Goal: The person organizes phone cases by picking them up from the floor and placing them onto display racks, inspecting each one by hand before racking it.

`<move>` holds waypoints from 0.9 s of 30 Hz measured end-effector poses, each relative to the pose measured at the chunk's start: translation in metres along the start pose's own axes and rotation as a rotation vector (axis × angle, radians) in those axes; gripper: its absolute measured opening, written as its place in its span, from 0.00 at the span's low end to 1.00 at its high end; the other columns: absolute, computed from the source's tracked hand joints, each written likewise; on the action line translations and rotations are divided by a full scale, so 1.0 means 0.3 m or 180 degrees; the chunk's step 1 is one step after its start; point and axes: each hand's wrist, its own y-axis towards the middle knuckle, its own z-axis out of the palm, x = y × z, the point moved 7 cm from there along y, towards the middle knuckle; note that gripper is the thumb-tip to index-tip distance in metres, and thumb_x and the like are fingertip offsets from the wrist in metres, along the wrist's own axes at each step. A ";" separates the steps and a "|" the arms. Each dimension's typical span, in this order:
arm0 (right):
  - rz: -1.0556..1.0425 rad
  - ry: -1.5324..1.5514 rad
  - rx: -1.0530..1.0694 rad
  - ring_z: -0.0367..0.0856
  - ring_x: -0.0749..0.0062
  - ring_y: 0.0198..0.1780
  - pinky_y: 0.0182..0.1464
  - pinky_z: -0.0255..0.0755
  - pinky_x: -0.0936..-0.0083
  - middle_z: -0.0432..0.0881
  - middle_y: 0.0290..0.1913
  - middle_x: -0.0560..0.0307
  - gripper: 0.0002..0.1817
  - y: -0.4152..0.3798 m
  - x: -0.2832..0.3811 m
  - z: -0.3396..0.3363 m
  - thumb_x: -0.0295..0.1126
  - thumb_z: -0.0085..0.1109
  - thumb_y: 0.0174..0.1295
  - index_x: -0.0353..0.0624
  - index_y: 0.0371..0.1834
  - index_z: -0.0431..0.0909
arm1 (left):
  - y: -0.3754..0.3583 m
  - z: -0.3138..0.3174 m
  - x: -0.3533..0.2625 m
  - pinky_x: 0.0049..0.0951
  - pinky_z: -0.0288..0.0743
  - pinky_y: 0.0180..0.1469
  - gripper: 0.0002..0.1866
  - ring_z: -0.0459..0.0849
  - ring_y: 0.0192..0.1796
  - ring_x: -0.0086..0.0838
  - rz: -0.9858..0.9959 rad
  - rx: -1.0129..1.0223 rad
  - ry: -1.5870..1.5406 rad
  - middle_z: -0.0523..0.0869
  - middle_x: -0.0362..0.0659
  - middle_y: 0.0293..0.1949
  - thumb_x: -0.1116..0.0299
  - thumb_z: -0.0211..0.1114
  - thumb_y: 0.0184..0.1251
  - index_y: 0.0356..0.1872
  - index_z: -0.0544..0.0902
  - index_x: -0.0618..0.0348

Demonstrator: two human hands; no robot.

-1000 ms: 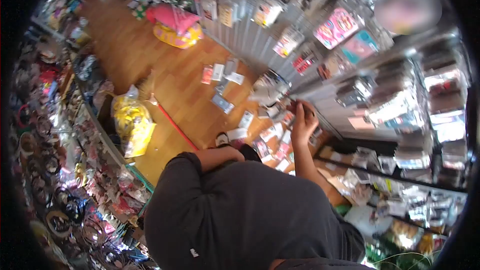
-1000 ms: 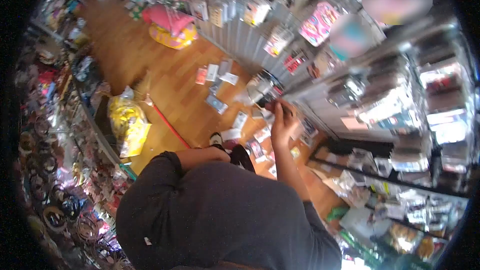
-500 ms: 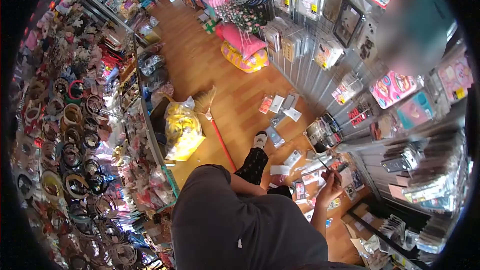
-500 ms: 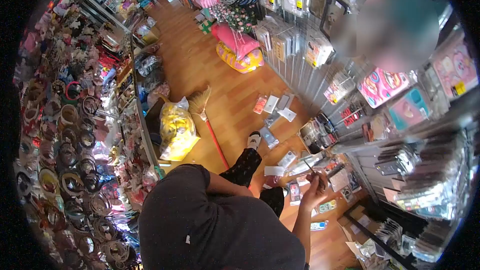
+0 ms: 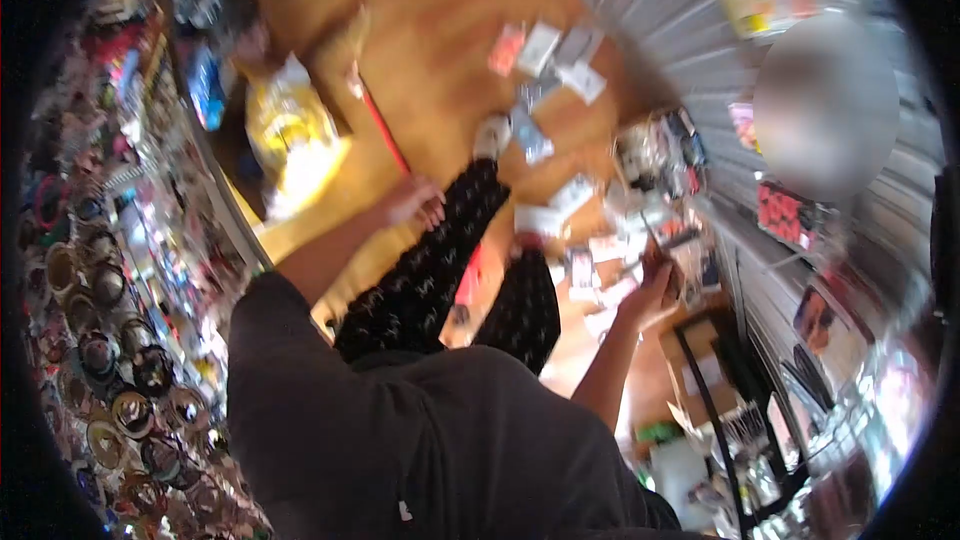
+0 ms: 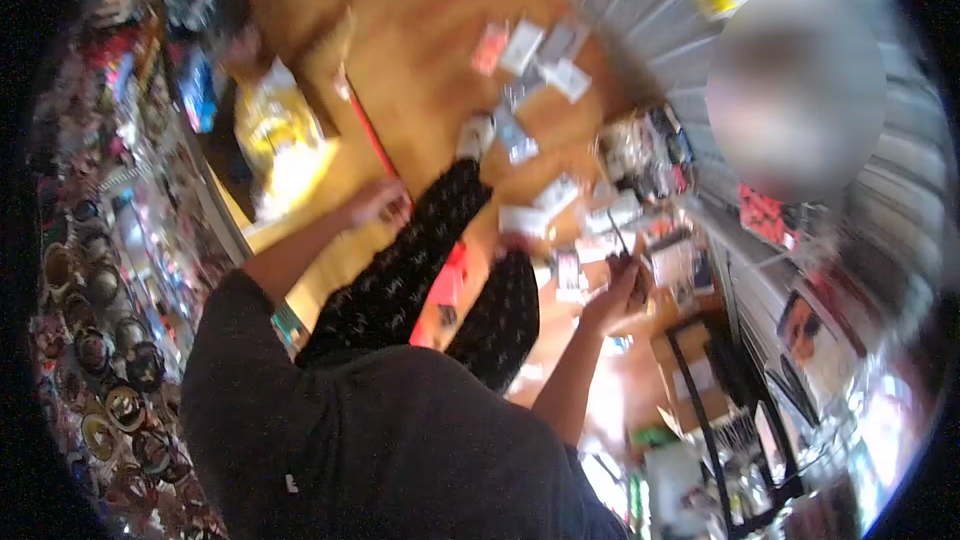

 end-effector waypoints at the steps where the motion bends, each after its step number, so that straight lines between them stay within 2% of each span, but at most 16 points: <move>1: 0.0047 -0.0068 0.0308 0.77 0.66 0.32 0.37 0.77 0.71 0.76 0.33 0.49 0.06 0.013 -0.014 0.048 0.24 0.44 0.59 0.33 0.34 0.71 | 0.037 -0.078 0.058 0.27 0.73 0.21 0.14 0.78 0.23 0.25 -0.0193 -0.0439 -0.0004 0.79 0.43 0.23 0.58 0.47 0.64 0.30 0.72 0.59; 2: 0.0066 -0.0077 0.0470 0.78 0.63 0.31 0.37 0.77 0.70 0.76 0.34 0.46 0.08 0.028 -0.057 0.065 0.23 0.43 0.59 0.31 0.36 0.71 | 0.098 -0.161 0.184 0.25 0.72 0.22 0.12 0.77 0.22 0.24 -0.0552 -0.0756 0.0156 0.78 0.41 0.22 0.59 0.52 0.62 0.30 0.73 0.58; 4: 0.0089 -0.0280 0.0772 0.78 0.67 0.34 0.39 0.75 0.74 0.78 0.34 0.49 0.07 0.034 -0.119 0.105 0.25 0.44 0.60 0.33 0.37 0.71 | 0.163 -0.270 0.419 0.31 0.75 0.34 0.13 0.79 0.31 0.31 -0.0757 -0.0928 0.1204 0.79 0.43 0.27 0.58 0.54 0.59 0.34 0.74 0.58; 5: 0.0157 -0.0411 0.1001 0.78 0.66 0.34 0.40 0.75 0.74 0.78 0.34 0.48 0.08 0.054 -0.171 0.102 0.25 0.44 0.60 0.32 0.38 0.71 | 0.185 -0.285 0.549 0.31 0.75 0.34 0.13 0.79 0.31 0.31 -0.0897 -0.0913 0.1087 0.79 0.43 0.27 0.58 0.54 0.59 0.34 0.74 0.58; 7: 0.0334 -0.0499 0.1150 0.78 0.64 0.34 0.40 0.74 0.73 0.78 0.34 0.47 0.09 0.072 -0.264 0.089 0.27 0.43 0.60 0.32 0.38 0.71 | 0.189 -0.304 0.747 0.35 0.73 0.42 0.13 0.79 0.39 0.41 -0.0806 -0.1134 0.2623 0.80 0.49 0.33 0.62 0.58 0.54 0.37 0.75 0.59; 10: 0.0561 -0.0476 0.1414 0.78 0.64 0.35 0.40 0.74 0.71 0.78 0.34 0.46 0.10 0.047 -0.374 0.135 0.27 0.44 0.60 0.32 0.38 0.71 | 0.180 -0.224 0.955 0.37 0.69 0.50 0.17 0.75 0.47 0.46 -0.0975 -0.0634 0.2573 0.78 0.53 0.40 0.64 0.62 0.50 0.41 0.74 0.60; 11: 0.0660 -0.0410 0.1502 0.78 0.63 0.35 0.41 0.74 0.70 0.78 0.34 0.46 0.10 0.043 -0.412 0.149 0.28 0.44 0.60 0.32 0.38 0.71 | 0.186 -0.200 1.014 0.39 0.67 0.53 0.25 0.71 0.53 0.44 -0.1245 -0.0492 0.2412 0.74 0.53 0.47 0.64 0.65 0.46 0.47 0.71 0.60; 12: 0.0700 -0.0475 0.1541 0.78 0.63 0.35 0.41 0.74 0.70 0.78 0.34 0.46 0.10 0.043 -0.454 0.157 0.28 0.44 0.60 0.32 0.38 0.71 | 0.206 -0.168 1.040 0.39 0.67 0.53 0.25 0.71 0.53 0.44 -0.1292 -0.0470 0.2342 0.74 0.53 0.47 0.64 0.65 0.46 0.47 0.71 0.60; 14: 0.0787 -0.0567 0.1652 0.78 0.63 0.35 0.41 0.73 0.70 0.77 0.35 0.46 0.10 0.050 -0.532 0.171 0.28 0.45 0.60 0.32 0.39 0.71 | 0.271 -0.082 1.091 0.41 0.66 0.55 0.32 0.67 0.57 0.44 -0.1437 0.0287 0.3352 0.69 0.54 0.53 0.63 0.66 0.45 0.53 0.66 0.60; 15: 0.0776 -0.0578 0.1651 0.78 0.63 0.35 0.41 0.73 0.70 0.77 0.35 0.46 0.10 0.061 -0.566 0.173 0.28 0.45 0.60 0.32 0.39 0.71 | 0.327 -0.038 1.205 0.43 0.67 0.52 0.32 0.68 0.55 0.42 -0.1311 0.0501 0.3748 0.70 0.49 0.52 0.67 0.64 0.43 0.55 0.64 0.56; 16: 0.0831 -0.0511 0.1634 0.78 0.63 0.35 0.40 0.73 0.70 0.77 0.35 0.46 0.10 0.066 -0.603 0.176 0.28 0.45 0.60 0.32 0.39 0.71 | 0.393 -0.012 1.364 0.41 0.70 0.48 0.30 0.71 0.53 0.42 -0.1121 0.0239 0.3768 0.71 0.50 0.50 0.70 0.62 0.46 0.55 0.65 0.51; 18: 0.0722 -0.0344 0.1534 0.78 0.63 0.35 0.40 0.73 0.70 0.77 0.35 0.46 0.10 0.081 -0.666 0.186 0.28 0.45 0.60 0.32 0.39 0.71 | 0.572 0.059 1.732 0.37 0.72 0.44 0.23 0.73 0.51 0.42 -0.0931 -0.0091 0.3538 0.75 0.50 0.44 0.73 0.58 0.49 0.51 0.70 0.49; 19: 0.0723 -0.0376 0.1536 0.77 0.64 0.35 0.40 0.73 0.70 0.77 0.34 0.47 0.10 0.078 -0.700 0.192 0.29 0.45 0.60 0.32 0.38 0.71 | 0.572 0.018 1.449 0.37 0.72 0.44 0.23 0.73 0.51 0.42 -0.0754 -0.0125 0.3638 0.75 0.50 0.44 0.73 0.58 0.49 0.51 0.70 0.49; 20: 0.0704 -0.0416 0.1528 0.77 0.65 0.34 0.39 0.73 0.70 0.77 0.34 0.47 0.10 0.083 -0.736 0.200 0.29 0.45 0.60 0.32 0.38 0.71 | 0.698 -0.128 1.121 0.31 0.71 0.43 0.13 0.75 0.47 0.36 -0.1044 -0.0637 0.1692 0.78 0.48 0.40 0.74 0.54 0.56 0.44 0.74 0.56; 23: 0.0658 -0.0294 0.1694 0.77 0.65 0.35 0.38 0.75 0.70 0.76 0.35 0.47 0.11 0.098 -0.831 0.225 0.30 0.45 0.61 0.31 0.38 0.70 | 0.917 -0.038 1.095 0.31 0.71 0.43 0.13 0.75 0.47 0.35 -0.0657 -0.0478 0.1798 0.78 0.48 0.40 0.74 0.54 0.56 0.44 0.74 0.56; 27: 0.0685 -0.0307 0.1377 0.79 0.64 0.32 0.34 0.77 0.69 0.76 0.35 0.46 0.11 0.131 -0.966 0.196 0.30 0.47 0.58 0.31 0.37 0.71 | 1.013 0.039 1.155 0.31 0.71 0.44 0.12 0.75 0.47 0.34 -0.0489 -0.0366 0.1728 0.78 0.47 0.39 0.74 0.54 0.56 0.43 0.74 0.57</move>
